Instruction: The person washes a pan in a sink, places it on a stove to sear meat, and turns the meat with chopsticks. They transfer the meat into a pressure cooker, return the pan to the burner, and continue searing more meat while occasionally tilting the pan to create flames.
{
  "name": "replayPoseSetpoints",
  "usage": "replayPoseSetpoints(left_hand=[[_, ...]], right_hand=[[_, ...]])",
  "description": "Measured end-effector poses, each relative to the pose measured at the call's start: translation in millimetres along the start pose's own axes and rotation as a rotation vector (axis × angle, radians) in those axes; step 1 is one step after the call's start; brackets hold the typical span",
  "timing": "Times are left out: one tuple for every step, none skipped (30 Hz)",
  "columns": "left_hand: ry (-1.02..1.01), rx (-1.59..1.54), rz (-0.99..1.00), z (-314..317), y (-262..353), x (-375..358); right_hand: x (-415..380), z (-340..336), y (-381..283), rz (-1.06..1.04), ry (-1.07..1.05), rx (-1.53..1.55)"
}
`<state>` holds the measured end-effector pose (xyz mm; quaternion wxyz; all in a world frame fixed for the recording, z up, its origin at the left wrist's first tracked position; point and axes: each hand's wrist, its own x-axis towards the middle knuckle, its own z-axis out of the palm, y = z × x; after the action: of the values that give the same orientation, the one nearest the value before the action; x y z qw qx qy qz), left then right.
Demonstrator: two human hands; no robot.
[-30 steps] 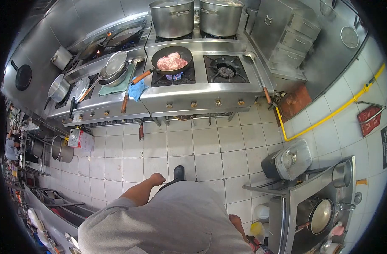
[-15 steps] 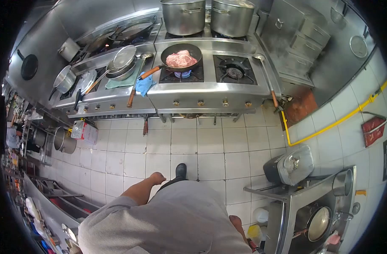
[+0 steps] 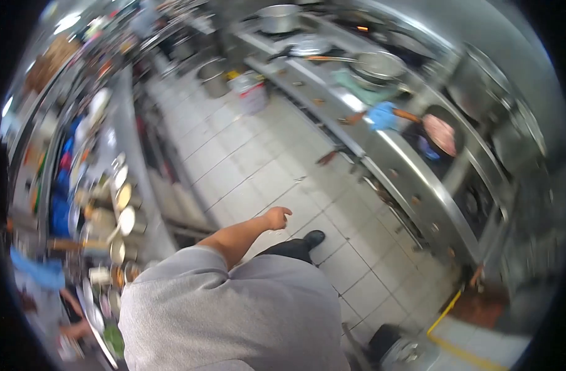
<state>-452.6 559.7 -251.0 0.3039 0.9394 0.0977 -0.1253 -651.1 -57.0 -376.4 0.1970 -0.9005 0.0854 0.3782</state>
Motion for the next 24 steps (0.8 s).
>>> replayPoseSetpoints(left_hand=[[-0.114,-0.233,-0.237,-38.6,15.7,-29.6],[-0.222,-0.477,-0.449,-60.7,16.5,-52.0],[-0.125,-0.498,-0.525,-62.0,-4.4,-70.0],[-0.088,-0.511,-0.556,-60.9,-28.3,-86.5],[-0.037,-0.240,-0.543,-59.2,-52.0,-103.0],[0.002,0.034,-0.528,-61.9,-67.6,-122.2],[-0.004,-0.031,-0.551,-62.8,-82.5,-143.2],[0.013,-0.041,-0.582,-61.5,-93.4,-160.5],[0.065,-0.053,-0.563,-59.6,-103.3,-175.9],[0.122,-0.065,-0.547,-58.2,-111.9,-190.7],[0.239,-0.185,-0.553,-62.8,-111.3,-205.0],[0.271,-0.206,-0.598,-66.2,-110.4,-218.6],[0.311,-0.331,-0.646,-86.4,-90.4,-233.5],[0.353,-0.457,-0.682,-103.9,-77.8,-246.3],[0.385,-0.478,-0.708,-112.5,-78.7,-257.9],[0.534,-0.413,-0.635,-120.2,-82.1,-268.5],[0.672,-0.340,-0.557,-129.8,-85.6,-277.8],[0.761,-0.308,-0.540,-147.6,-92.0,-290.5],[0.871,-0.298,-0.603,-169.6,-96.2,-305.1],[1.014,-0.163,-0.635,-183.5,-120.1,-321.2],[1.161,-0.200,-0.678,-215.4,-120.0,-345.6],[1.262,-0.106,-0.809,-244.9,-121.7,-372.9],[1.479,0.086,-0.930,-262.2,-147.2,-399.8],[1.710,0.013,-0.845,-289.1,-141.2,-429.1]], right_hand=[[14.1,-11.7,-0.5,-0.038,-0.015,-0.060],[27.4,-21.2,-2.7,-0.074,-0.030,-0.118],[40.2,-28.0,-4.3,-0.109,-0.046,-0.171],[54.6,-30.5,-8.7,-0.142,-0.058,-0.223],[68.5,-32.0,-11.4,-0.183,-0.070,-0.283],[82.5,-30.6,-7.7,-0.226,-0.084,-0.354],[96.3,-28.3,-5.4,-0.275,-0.097,-0.425],[111.7,-22.2,-0.6,-0.331,-0.102,-0.515],[127.2,-15.8,2.3,-0.392,-0.105,-0.595],[143.6,-9.2,2.8,-0.459,-0.106,-0.665],[159.7,-7.9,0.2,-0.522,-0.108,-0.706],[173.8,-2.3,-4.6,-0.573,-0.098,-0.746],[184.0,-13.9,-33.7,-0.601,-0.127,-0.682],[194.4,-25.7,-63.5,-0.627,-0.158,-0.618],[203.8,-38.2,-95.3,-0.652,-0.191,-0.555],[195.0,-47.0,-135.2,-0.622,-0.176,-0.474],[189.8,-52.8,-172.7,-0.585,-0.167,-0.367],[168.2,-62.5,-216.8,-0.544,-0.150,-0.235],[147.0,-68.0,-255.8,-0.522,-0.130,-0.092],[130.9,-73.7,-288.2,-0.511,-0.113,0.022],[115.5,-75.5,-314.7,-0.507,-0.093,0.084],[123.1,-71.3,-327.3,-0.509,-0.113,0.089],[131.4,-68.6,-329.9,-0.527,-0.151,0.008],[147.8,-63.1,-328.2,-0.538,-0.186,-0.069]])
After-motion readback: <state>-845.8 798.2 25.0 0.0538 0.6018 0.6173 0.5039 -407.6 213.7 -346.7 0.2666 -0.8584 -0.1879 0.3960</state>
